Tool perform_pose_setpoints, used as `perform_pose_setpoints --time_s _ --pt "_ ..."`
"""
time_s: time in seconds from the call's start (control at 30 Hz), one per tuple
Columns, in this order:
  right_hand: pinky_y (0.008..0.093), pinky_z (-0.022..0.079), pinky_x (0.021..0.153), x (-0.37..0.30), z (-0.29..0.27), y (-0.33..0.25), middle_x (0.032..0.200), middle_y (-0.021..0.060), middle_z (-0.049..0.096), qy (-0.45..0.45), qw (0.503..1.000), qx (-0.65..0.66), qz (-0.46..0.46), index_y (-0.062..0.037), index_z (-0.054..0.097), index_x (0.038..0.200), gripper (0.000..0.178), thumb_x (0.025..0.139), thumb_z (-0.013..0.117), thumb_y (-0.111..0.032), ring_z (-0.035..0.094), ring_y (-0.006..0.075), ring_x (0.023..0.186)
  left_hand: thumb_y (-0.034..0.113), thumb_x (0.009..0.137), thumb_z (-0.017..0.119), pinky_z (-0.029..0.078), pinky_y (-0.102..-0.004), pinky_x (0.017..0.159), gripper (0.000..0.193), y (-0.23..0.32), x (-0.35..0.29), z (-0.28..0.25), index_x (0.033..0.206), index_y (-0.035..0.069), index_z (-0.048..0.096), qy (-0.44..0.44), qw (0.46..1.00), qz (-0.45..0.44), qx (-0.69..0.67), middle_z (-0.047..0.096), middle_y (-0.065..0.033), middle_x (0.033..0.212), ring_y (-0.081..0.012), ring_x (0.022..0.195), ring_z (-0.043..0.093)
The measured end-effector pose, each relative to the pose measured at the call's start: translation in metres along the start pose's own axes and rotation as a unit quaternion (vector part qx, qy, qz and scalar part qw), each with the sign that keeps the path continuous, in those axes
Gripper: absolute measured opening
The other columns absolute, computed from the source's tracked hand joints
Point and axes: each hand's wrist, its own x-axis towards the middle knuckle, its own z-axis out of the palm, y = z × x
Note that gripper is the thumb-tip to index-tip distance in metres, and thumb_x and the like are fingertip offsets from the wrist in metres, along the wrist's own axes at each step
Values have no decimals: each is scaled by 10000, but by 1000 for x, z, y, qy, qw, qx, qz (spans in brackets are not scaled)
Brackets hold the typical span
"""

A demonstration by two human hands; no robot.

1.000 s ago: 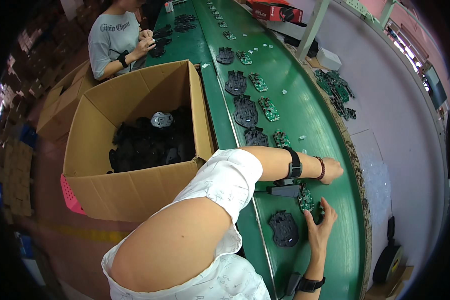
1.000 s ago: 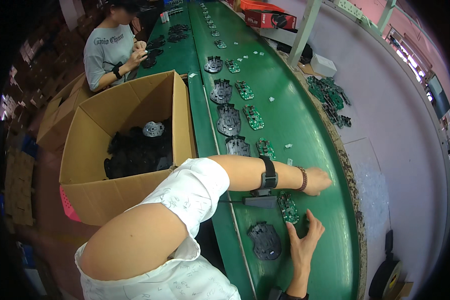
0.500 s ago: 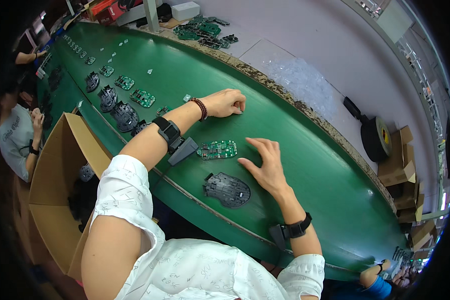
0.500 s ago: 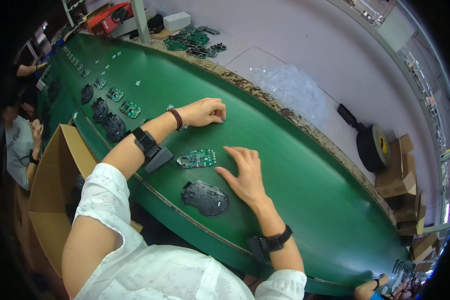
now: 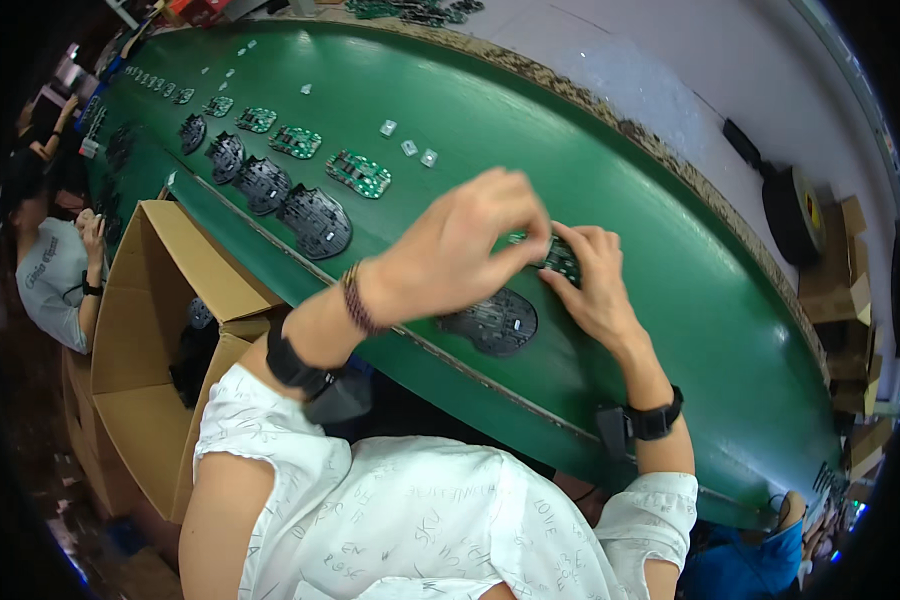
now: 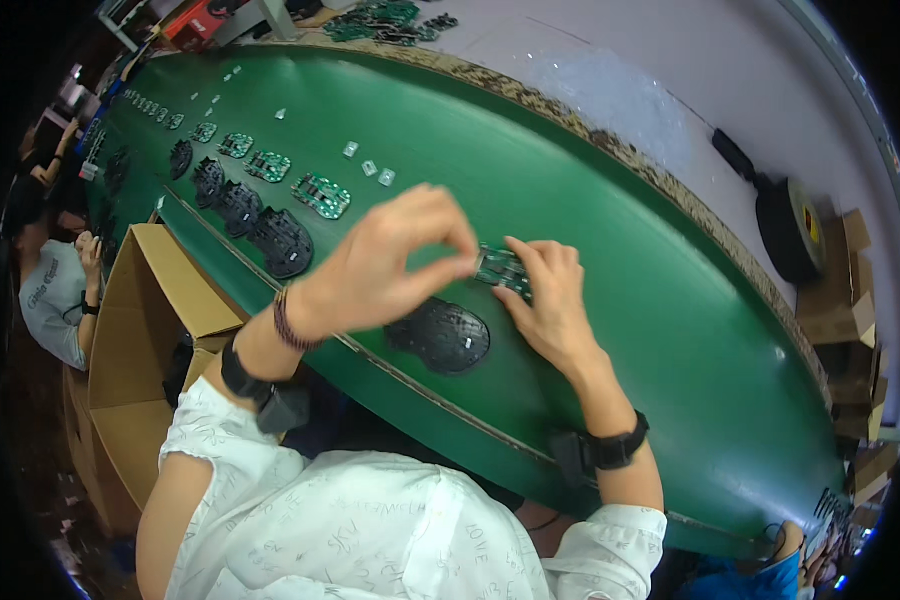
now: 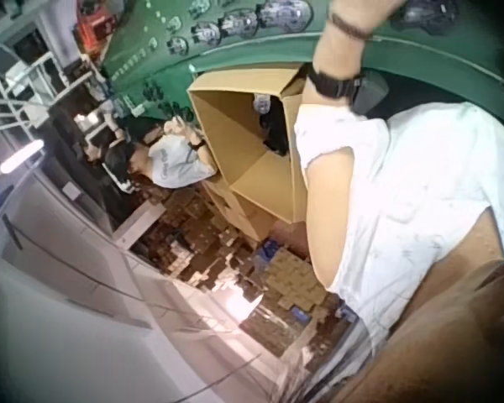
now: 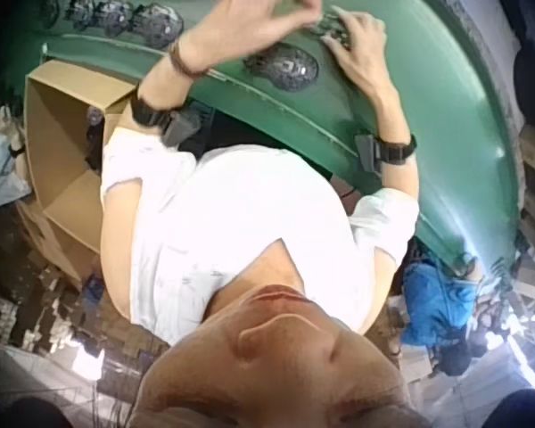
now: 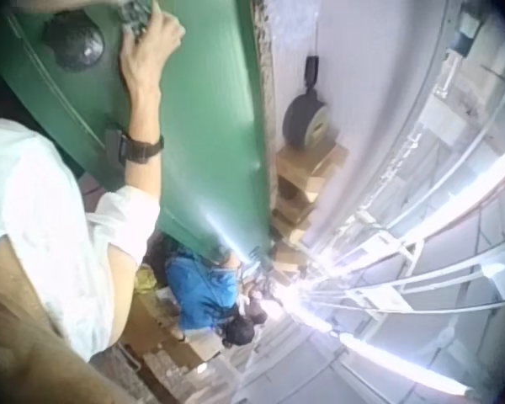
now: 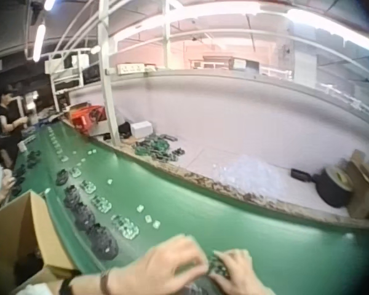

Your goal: Assembling internal PCB components into computer mouse shells on a factory production line.

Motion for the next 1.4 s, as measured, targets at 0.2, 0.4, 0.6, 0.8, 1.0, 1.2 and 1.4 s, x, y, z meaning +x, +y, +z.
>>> perform_pose_setpoints --time_s 0.2,0.4,0.6,0.8,1.0,1.2,1.4 --pt "415 409 1019 -77 -28 -1 1209 118 558 46 990 1 137 -46 620 1348 573 814 820 -100 484 307 1142 38 821 779 452 -390 805 130 -9 -78 35 891 47 670 -58 995 -77 10 597 -80 939 -273 882 550" --pt "406 407 1021 -96 -28 -4 1209 106 557 87 983 6 159 -60 625 1351 570 818 822 -102 481 295 1136 40 803 794 431 -381 838 146 -4 -80 49 892 60 679 -75 993 -82 48 595 -57 935 -261 907 543" --pt "405 405 1024 -98 -28 -1 1212 103 557 87 984 4 153 -65 626 1354 578 813 827 -102 481 292 1137 43 792 797 427 -382 844 156 -4 -84 53 886 57 674 -68 993 -79 52 595 -57 943 -263 916 541" --pt "410 396 1032 -97 -34 -7 1242 105 561 85 982 -1 171 -70 618 1363 628 783 853 -120 483 296 1159 42 796 793 431 -391 849 163 -5 -85 53 905 59 673 -65 994 -67 48 594 -62 952 -268 929 537" --pt "408 382 1030 -98 -42 -13 1258 96 566 72 979 -17 189 -75 629 1324 588 782 850 -125 488 293 1167 85 797 812 440 -402 917 274 -3 -88 48 1031 54 672 -57 996 -59 21 607 -99 1051 -296 996 543" --pt "399 378 1001 -97 -46 -15 1208 86 581 58 972 -34 226 -73 640 1284 532 790 834 -111 496 284 1153 183 783 853 417 -436 1056 694 -3 -100 22 1382 30 538 -69 992 -82 68 555 -139 1330 -342 1220 493" --pt "406 457 929 -73 -37 -71 1162 137 572 53 992 66 97 -46 630 1317 624 735 855 -43 510 318 1087 119 741 875 410 -447 1097 899 -12 -116 8 1505 19 412 -104 987 -119 -4 556 -151 1371 -354 1255 500"
